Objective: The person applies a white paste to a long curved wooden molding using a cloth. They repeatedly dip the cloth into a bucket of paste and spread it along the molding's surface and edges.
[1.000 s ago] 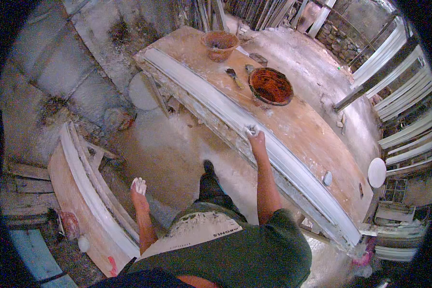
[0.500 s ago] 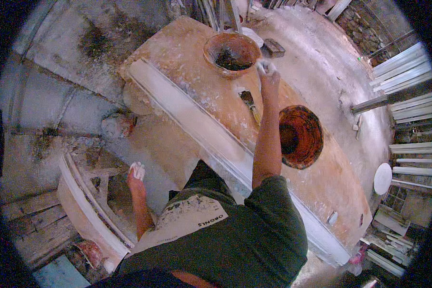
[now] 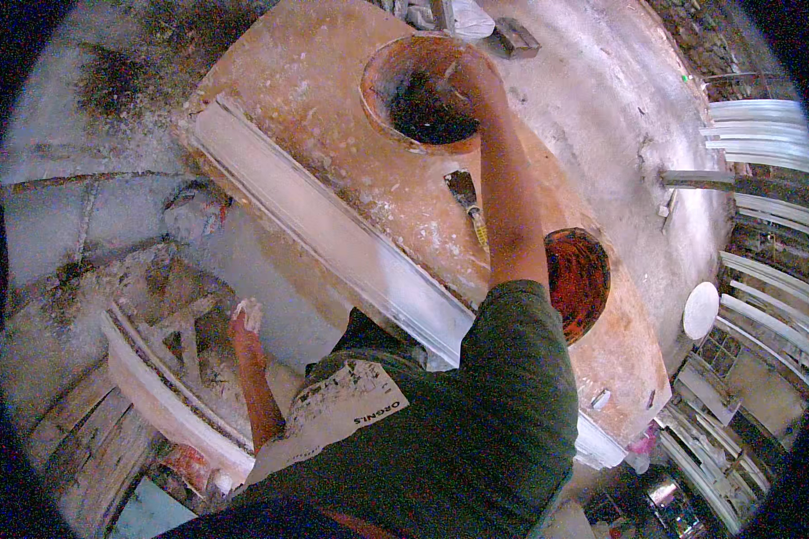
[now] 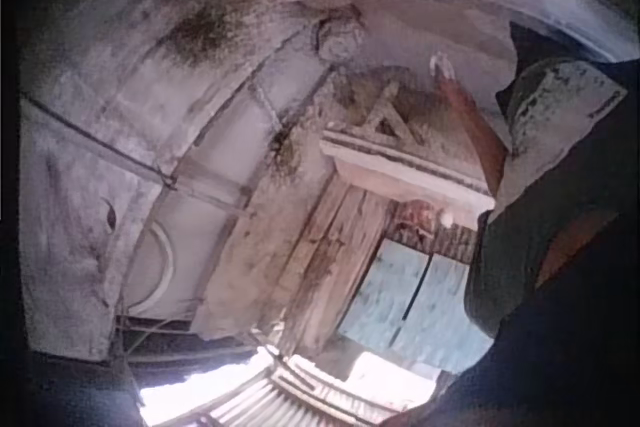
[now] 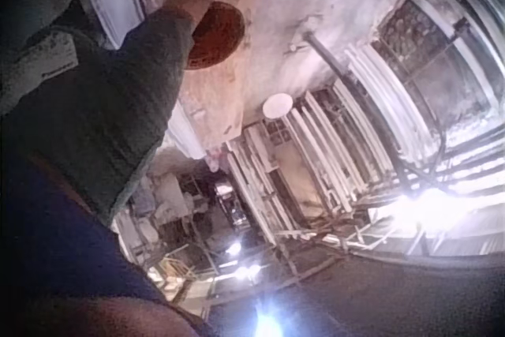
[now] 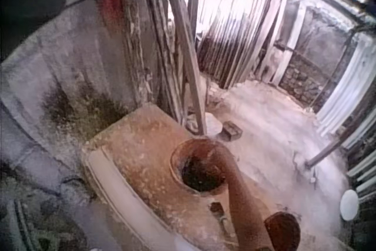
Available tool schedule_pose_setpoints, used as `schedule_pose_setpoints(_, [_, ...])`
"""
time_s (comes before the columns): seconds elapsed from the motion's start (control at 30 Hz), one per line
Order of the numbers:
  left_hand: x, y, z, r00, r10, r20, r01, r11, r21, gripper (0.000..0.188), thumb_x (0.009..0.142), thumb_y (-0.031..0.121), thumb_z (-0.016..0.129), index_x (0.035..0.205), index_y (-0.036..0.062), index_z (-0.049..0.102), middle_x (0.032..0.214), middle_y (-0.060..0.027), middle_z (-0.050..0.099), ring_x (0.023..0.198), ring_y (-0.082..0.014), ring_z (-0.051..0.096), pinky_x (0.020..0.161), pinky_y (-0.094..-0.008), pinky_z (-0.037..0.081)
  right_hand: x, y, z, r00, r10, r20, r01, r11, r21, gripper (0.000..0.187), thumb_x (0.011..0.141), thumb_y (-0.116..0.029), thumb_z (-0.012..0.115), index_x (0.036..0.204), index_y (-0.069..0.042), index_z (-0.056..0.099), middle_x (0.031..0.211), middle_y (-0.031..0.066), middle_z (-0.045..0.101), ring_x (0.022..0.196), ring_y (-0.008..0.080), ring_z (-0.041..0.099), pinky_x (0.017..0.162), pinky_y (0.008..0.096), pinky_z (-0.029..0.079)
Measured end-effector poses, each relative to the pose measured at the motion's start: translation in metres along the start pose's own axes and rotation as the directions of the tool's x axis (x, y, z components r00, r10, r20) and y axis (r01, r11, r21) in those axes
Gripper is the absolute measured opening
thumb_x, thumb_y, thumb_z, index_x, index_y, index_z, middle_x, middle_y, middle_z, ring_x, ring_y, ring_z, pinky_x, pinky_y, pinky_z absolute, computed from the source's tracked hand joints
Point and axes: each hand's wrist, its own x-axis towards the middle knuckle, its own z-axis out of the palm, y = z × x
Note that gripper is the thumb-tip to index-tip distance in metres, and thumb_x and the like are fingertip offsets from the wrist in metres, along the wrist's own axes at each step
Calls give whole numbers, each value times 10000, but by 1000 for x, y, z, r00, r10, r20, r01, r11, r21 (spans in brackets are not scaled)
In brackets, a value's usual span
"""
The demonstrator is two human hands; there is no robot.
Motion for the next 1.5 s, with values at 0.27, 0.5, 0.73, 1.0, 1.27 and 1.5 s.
schedule_pose_setpoints(0.27, [-17,8,-8,993,-24,-112,17,998,-60,451,879,196,580,1284,45,450,1290,-99,512,1171,-241,501,1021,-382,356,-7,-85,-51,959,283,-25,-284,956,-73,434,712,-246,708,1116,-112,622,982,102,678,904,266,647,741,378,520])
schedule_pose_setpoints(0.5, [-51,-17,-40,990,11,-138,-34,986,-161,477,888,185,567,1320,56,414,1306,-102,495,1183,-260,488,1027,-392,354,-38,-81,-98,915,268,-301,-281,960,-1,393,658,-319,768,905,-29,672,896,176,677,834,351,657,732,403,520])
schedule_pose_setpoints(0.73, [-92,-75,-103,958,186,-220,-238,942,-238,389,909,163,531,1265,24,463,1278,-133,511,1163,-262,507,1006,-376,385,-32,-63,-100,783,302,-543,-188,948,256,404,677,-307,757,780,68,645,804,253,651,775,367,660,683,422,516])
schedule_pose_setpoints(1.0, [-192,-146,-189,916,200,-349,-339,850,-404,381,941,201,458,1259,-10,459,1279,-149,509,1173,-278,503,1023,-389,383,-73,-110,-120,904,165,-395,-60,962,265,281,745,-223,667,915,-1,684,884,138,692,792,236,648,704,381,494])
schedule_pose_setpoints(1.27, [-241,-190,-208,921,191,-338,-322,864,-388,430,930,255,475,1274,-3,465,1259,-140,522,1158,-259,507,1021,-387,372,-86,-106,-121,896,129,-425,165,791,589,304,709,-199,751,900,25,675,821,65,641,703,162,550,659,327,446])
schedule_pose_setpoints(1.5, [-152,0,20,823,410,393,-387,911,-142,349,875,196,582,1195,56,575,1170,-36,595,1104,-153,529,975,-282,372,-170,-174,-166,883,251,-397,116,703,702,267,734,-132,727,953,16,681,888,80,668,758,166,602,688,303,468])
